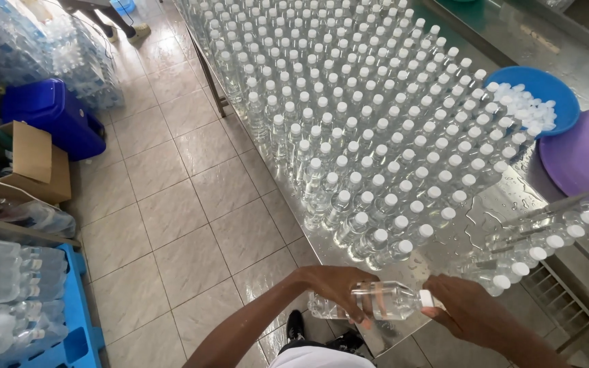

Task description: Manual capping of water bottles and arranging them into a grid for packaging

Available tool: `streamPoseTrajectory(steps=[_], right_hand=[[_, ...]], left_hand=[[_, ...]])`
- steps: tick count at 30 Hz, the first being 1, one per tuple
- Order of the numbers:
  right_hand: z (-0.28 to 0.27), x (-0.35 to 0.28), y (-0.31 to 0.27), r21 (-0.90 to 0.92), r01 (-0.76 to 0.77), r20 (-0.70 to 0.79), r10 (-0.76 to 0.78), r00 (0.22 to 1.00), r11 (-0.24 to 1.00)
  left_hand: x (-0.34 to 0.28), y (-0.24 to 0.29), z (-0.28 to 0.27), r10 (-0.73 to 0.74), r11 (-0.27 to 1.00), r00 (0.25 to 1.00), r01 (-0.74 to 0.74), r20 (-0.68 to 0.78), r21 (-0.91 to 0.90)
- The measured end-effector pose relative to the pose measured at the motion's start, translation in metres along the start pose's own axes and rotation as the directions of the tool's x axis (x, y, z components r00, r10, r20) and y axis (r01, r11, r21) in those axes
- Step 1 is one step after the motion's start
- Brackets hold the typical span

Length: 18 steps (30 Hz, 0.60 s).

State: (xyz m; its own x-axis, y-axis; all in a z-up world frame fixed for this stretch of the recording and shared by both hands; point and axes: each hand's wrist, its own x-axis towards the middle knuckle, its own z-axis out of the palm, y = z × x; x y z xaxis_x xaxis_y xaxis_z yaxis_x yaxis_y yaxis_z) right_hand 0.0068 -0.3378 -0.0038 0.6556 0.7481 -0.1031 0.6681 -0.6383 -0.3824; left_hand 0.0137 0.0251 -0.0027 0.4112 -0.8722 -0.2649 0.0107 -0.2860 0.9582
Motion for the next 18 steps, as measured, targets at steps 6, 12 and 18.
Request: streamPoseTrajectory(steps=[6, 12, 18], right_hand=[[0.003, 0.007, -0.044, 0.662, -0.635, 0.35, 0.585, 0.732, 0.398], [-0.01, -0.01, -0.051, 0.315, -0.602, 0.073, 0.614, 0.786, 0.733], [-0.043, -0.009, -0.054, -0.512, 0.279, -0.385, -0.508, 0.771, 0.812]], left_hand=[[-0.014, 0.057, 0.009, -0.22, 0.924, 0.966, 0.252, -0.138, 0.287], [0.004, 0.018, 0.004, -0.087, 0.995, 0.996, 0.086, 0.02, 0.049], [0.026, 0.004, 0.0, 0.39, 0.812, 0.781, -0.041, 0.488, -0.582]])
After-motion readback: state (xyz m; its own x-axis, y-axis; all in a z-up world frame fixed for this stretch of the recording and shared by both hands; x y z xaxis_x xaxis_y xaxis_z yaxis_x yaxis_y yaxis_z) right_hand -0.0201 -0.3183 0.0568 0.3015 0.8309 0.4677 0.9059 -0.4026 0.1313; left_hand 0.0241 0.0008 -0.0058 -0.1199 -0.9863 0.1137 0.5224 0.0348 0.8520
